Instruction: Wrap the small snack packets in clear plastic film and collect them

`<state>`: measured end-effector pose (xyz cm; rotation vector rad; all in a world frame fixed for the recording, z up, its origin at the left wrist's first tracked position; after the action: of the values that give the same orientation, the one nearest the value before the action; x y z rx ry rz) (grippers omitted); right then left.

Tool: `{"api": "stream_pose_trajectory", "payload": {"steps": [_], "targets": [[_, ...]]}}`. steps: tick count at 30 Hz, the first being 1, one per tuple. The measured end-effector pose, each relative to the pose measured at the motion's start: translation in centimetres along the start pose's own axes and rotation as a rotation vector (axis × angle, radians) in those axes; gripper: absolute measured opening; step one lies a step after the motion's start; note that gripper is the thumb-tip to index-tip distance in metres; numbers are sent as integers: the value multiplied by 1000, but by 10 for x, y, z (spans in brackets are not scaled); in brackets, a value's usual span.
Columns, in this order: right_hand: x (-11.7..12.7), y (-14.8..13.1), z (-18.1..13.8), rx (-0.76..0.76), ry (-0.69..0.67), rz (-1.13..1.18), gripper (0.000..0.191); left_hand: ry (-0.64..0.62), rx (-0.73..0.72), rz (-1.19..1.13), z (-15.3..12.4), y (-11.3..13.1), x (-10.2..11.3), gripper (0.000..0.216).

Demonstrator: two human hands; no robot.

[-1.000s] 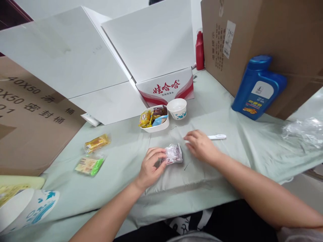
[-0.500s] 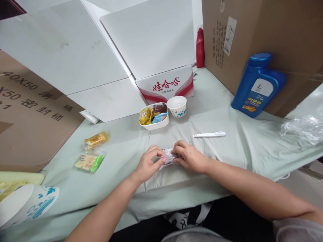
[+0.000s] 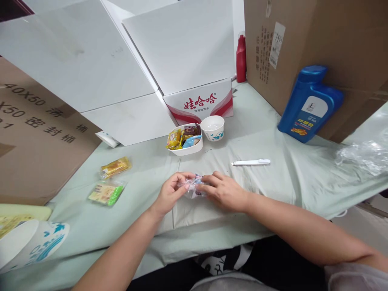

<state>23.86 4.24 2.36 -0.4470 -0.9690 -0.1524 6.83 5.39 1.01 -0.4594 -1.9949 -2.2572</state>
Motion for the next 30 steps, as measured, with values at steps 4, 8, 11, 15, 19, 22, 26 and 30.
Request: {"api": "stream_pose_trajectory", "payload": {"steps": [4, 8, 11, 15, 19, 22, 26, 30], "targets": [[20, 20, -5, -71, 150, 42, 28, 150, -13, 36, 6, -10, 20, 14], [50, 53, -18, -281, 398, 70, 23, 248, -68, 270, 15, -19, 46, 21], [53, 74, -28, -467, 401, 22, 19, 260, -120, 505, 20, -19, 54, 27], [44, 83, -29, -527, 300, -64, 16, 243, -180, 702, 20, -14, 52, 23], [48, 60, -21, -320, 399, -115, 24, 248, -348, 780, 9, 10, 43, 21], [49, 35, -15, -170, 407, -159, 38, 116, -623, 771, -9, 36, 18, 23], [33, -4, -7, 90, 217, -268, 49, -266, -818, 913, -37, 40, -38, 22], [3, -15, -4, 189, -120, -290, 37, -476, -710, 1028, -49, 29, -64, 15]]}}
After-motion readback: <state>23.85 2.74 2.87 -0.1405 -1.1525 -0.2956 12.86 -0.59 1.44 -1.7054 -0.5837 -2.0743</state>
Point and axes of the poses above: each hand's wrist, its own z-axis towards the middle knuckle, its own x-axis out of the back of the hand, y = z × x, the point moved 7 cm from there along z, towards the middle knuckle, and after that the axes turned 2 degrees about x, right-handed, at the moved point
